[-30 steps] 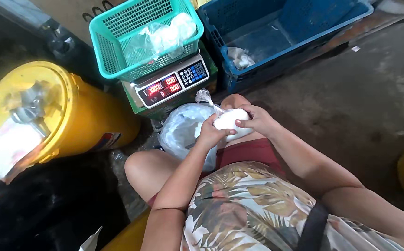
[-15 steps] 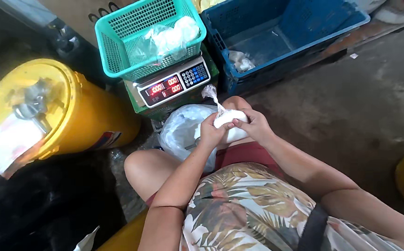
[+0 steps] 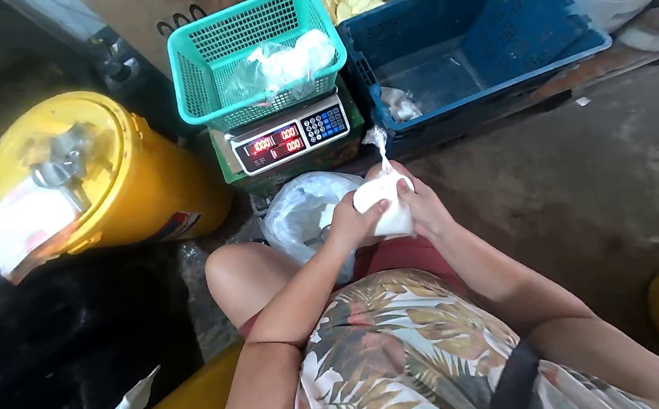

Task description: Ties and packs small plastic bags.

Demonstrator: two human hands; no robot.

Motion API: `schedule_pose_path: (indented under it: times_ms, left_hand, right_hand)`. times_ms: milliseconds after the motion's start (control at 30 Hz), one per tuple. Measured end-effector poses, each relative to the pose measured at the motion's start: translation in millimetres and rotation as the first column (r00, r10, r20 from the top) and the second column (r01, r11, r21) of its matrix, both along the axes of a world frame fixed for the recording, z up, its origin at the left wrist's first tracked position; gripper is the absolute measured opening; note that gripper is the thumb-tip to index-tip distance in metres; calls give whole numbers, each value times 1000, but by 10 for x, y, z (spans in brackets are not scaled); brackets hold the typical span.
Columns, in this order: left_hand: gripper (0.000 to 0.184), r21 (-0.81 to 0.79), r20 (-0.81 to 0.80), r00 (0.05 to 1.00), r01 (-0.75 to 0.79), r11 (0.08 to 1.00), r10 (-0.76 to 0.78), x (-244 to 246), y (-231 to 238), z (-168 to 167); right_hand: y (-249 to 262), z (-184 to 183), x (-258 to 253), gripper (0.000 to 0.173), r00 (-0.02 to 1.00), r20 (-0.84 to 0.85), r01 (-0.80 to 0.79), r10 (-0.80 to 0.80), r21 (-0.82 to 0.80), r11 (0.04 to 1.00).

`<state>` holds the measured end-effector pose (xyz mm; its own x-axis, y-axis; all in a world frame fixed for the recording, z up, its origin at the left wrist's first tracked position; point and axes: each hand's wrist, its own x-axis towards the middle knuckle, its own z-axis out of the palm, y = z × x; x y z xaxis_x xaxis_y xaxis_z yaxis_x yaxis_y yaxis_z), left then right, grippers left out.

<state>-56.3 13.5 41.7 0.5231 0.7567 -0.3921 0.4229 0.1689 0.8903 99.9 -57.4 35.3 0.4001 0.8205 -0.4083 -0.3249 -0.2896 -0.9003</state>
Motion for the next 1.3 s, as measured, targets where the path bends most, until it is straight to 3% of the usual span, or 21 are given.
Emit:
schedule_pose_path:
  times_ms: [67,133,233,367,467,633,767,900,1000,1067,1133,1167,1233,1300]
  left_hand:
    - [53,123,-9,999,41,992,-40,-38,-16,114]
    - [48,96,47,999,13,995,-17,-53,69,35]
    - [42,58,75,991,-116,992,111,-51,119,-124]
    - [49,283,54,997,-62,957,49,-42,-39,-42]
    - [44,154,35,994,-108,982,104,-36,109,-132]
    - [48,310,-24,995,-82,947,94,-31,49,-97]
    - [59,78,-91,982,-159,984,166,-106,225,-186]
    - [65,-58,-127,959,-264,963,255,-161,252,-301]
    - [71,-362,-72,931,-358,861,357,-203,305,-497]
    - [67,-482,5,921,-339,808,390,-241,264,-533]
    - [49,-402,106,920,-308,863,378,-311,152,-456]
    - [51,-320,122,929,-295,900,348,-354,101,-392]
    - [71,-235,114,941,-287,929,319,-441,45,-302]
    - [81,-306,190,922,-272,912,338,-544,87,-327]
  right_hand:
    - [-23,1,-49,45,999,27,-21,19,61,998]
    - [-82,54,-96,42,983,177,-57,42,81,995]
    - [-90,30,-100,41,887,439,-133,144,-56,990]
    - [2,-111,-31,44,909,411,-80,75,-6,997]
    - [-70,90,-110,49,839,523,-148,149,-43,988]
    - [29,-111,-75,49,899,426,-58,101,-113,992]
    - [9,-38,-170,55,904,375,-200,206,-56,978]
    - [86,-90,-197,60,962,73,-266,265,6,964]
    - [161,-44,-337,79,947,24,-316,321,-122,941]
    - [235,-59,-388,66,948,8,-310,318,-188,932]
    - [312,-78,-378,48,952,-75,-306,297,-226,925]
    - [346,-89,-365,40,951,-117,-308,288,-236,922]
    - [387,-39,-379,36,950,-114,-309,290,-225,924]
    - [388,-21,-409,47,940,26,-332,339,-145,932]
